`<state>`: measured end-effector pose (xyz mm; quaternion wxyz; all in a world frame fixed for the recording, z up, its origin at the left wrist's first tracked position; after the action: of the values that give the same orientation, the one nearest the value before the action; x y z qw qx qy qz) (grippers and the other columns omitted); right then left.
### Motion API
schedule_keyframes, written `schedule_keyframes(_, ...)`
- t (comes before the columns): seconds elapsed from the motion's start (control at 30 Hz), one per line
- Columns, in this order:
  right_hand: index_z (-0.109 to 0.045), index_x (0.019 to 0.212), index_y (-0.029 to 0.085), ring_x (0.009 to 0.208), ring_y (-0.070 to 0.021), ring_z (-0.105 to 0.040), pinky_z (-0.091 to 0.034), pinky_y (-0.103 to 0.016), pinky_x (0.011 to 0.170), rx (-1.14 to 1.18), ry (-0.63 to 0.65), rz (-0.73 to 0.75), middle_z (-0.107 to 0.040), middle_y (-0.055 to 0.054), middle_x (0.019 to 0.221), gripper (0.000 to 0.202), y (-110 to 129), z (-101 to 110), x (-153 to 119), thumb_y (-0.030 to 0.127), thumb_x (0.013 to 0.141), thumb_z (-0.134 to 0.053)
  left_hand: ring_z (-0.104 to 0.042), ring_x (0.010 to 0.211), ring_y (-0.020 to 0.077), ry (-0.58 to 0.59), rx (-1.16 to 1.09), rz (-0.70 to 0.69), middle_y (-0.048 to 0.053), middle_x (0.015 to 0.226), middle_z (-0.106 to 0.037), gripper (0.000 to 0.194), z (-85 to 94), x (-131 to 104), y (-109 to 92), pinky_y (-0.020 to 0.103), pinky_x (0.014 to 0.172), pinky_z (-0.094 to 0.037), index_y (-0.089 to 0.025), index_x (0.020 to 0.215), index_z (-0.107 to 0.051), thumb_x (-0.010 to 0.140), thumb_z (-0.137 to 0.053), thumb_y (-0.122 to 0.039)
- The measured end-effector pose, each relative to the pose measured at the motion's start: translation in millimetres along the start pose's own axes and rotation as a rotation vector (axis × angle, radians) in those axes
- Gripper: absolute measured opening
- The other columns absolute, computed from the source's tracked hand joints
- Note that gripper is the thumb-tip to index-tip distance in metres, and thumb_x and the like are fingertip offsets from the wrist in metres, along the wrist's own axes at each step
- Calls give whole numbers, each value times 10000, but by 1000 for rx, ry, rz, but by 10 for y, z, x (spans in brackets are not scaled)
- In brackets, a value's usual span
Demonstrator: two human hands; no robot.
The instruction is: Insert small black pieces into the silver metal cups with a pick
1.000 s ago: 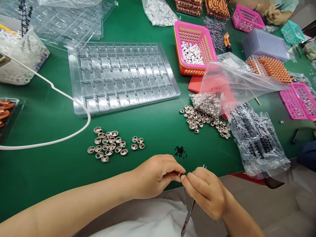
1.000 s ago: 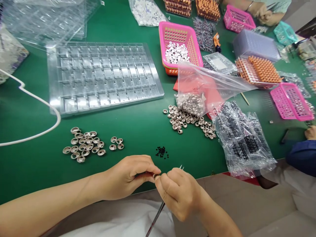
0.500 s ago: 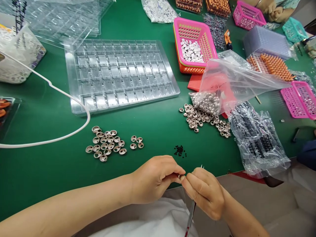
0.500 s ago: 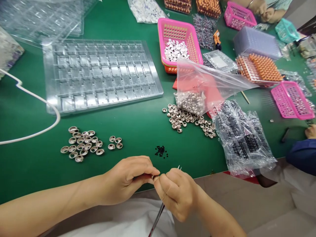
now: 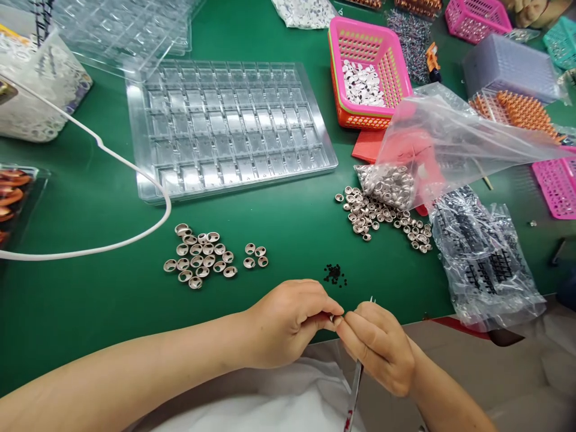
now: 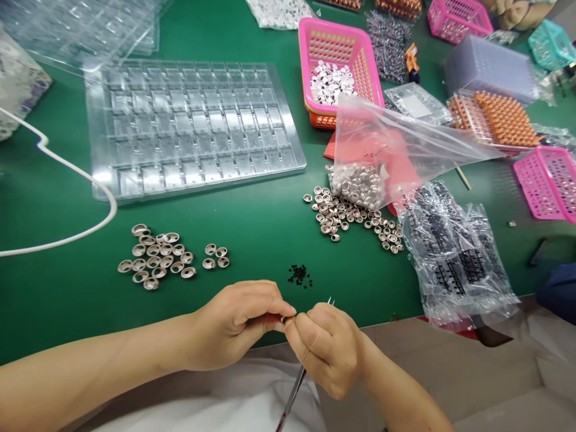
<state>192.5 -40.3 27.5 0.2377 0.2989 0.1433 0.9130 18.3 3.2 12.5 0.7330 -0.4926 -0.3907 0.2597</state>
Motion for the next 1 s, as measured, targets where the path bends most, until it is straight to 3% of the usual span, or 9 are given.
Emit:
schedule_keyframes(0.3,-674,1186,23,743,-192,-545,-429,-338,552,-55,-11,-20,-670,-152,980,387,-18,8,-13,28,939,-375,-689,683,154,1,-36,26,75,783,-775,104,3,7,73,227,667,-571,-112,1015,-727,947,-649,-102)
schedule_keyframes(0.63,-556,1346,-14,712,-195,-563,-453,-350,547,-25,29,-35,-697,-153,974,447,-1,28,-14,64,959,-348,-702,731,162,39,-42,38,72,819,-778,134,-7,-11,91,247,702,-585,-145,1066,-718,978,-617,-140)
schedule_keyframes(1.0,-624,1245,-6,741,-196,-563,-433,-345,546,-22,1,-23,-673,-166,994,386,20,2,-26,33,935,-398,-676,685,154,12,3,-22,60,790,-768,136,-18,-12,30,243,680,-560,-144,1054,-693,980,-585,-105)
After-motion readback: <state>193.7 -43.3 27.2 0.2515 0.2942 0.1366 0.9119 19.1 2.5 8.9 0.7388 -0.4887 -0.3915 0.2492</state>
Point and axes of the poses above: each hand's wrist, its own x-axis towards the middle knuckle, its own z-axis out of the back of the hand, y = z × x, the point moved 4 cm from there along x, towards the middle knuckle
